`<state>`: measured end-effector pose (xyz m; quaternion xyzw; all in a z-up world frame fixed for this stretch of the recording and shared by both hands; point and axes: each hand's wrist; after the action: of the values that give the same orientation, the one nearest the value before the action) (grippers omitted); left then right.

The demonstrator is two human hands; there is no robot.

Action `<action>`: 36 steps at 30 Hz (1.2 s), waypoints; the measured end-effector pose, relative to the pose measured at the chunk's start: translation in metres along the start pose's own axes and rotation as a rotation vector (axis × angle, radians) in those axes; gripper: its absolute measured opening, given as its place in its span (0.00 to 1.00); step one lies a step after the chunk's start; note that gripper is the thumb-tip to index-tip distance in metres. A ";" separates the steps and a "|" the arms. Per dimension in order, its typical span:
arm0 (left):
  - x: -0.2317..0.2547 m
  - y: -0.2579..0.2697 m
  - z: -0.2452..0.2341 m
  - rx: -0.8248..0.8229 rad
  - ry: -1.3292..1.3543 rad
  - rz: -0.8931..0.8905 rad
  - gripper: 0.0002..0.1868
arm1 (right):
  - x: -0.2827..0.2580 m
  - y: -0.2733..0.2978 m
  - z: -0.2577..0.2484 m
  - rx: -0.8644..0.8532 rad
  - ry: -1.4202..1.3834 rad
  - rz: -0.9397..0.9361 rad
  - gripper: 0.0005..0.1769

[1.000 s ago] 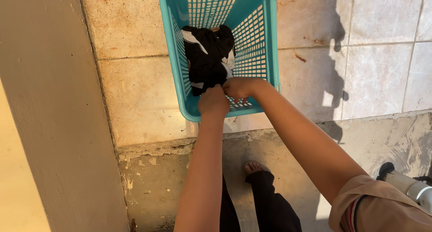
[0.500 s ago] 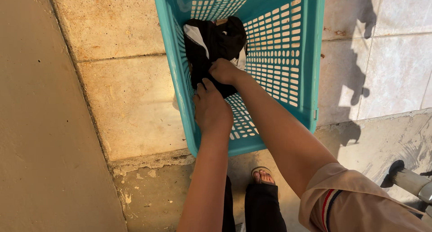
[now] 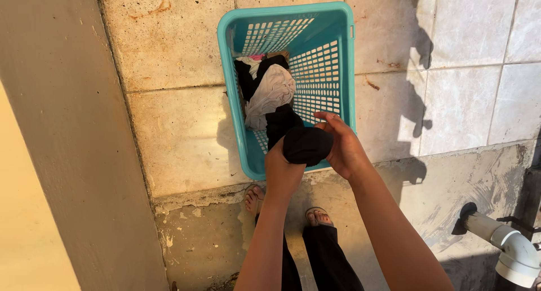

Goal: The person hangs wet clothes on a clothesline and drying rack using hangers and clips. They take items from a blue basket, place them on hangers, and hang them on the line or rack.

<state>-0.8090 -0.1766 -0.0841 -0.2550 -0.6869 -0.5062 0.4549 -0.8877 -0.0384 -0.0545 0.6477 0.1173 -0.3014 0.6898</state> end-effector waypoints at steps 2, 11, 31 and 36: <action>-0.001 0.016 -0.008 0.055 0.118 -0.111 0.21 | -0.004 0.002 0.001 0.069 0.150 -0.102 0.18; 0.034 0.016 -0.046 0.489 0.001 0.128 0.26 | 0.039 -0.061 -0.021 -0.096 0.910 0.021 0.27; -0.120 -0.174 0.035 -0.124 -1.140 -0.372 0.30 | 0.129 -0.401 -0.027 -0.198 1.438 -0.683 0.19; -0.087 -0.167 0.041 -0.146 -1.080 -0.360 0.49 | 0.083 -0.292 0.004 0.108 1.035 -0.812 0.09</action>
<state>-0.9200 -0.1886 -0.2416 -0.3872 -0.8177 -0.4198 -0.0729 -0.9887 -0.0578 -0.3402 0.6470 0.6535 -0.1927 0.3422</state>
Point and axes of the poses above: each hand's wrist, its own y-axis away from the middle knuckle, its own z-axis out of the palm, x = y × z, and after that the axes turned 8 degrees about x, right-handed
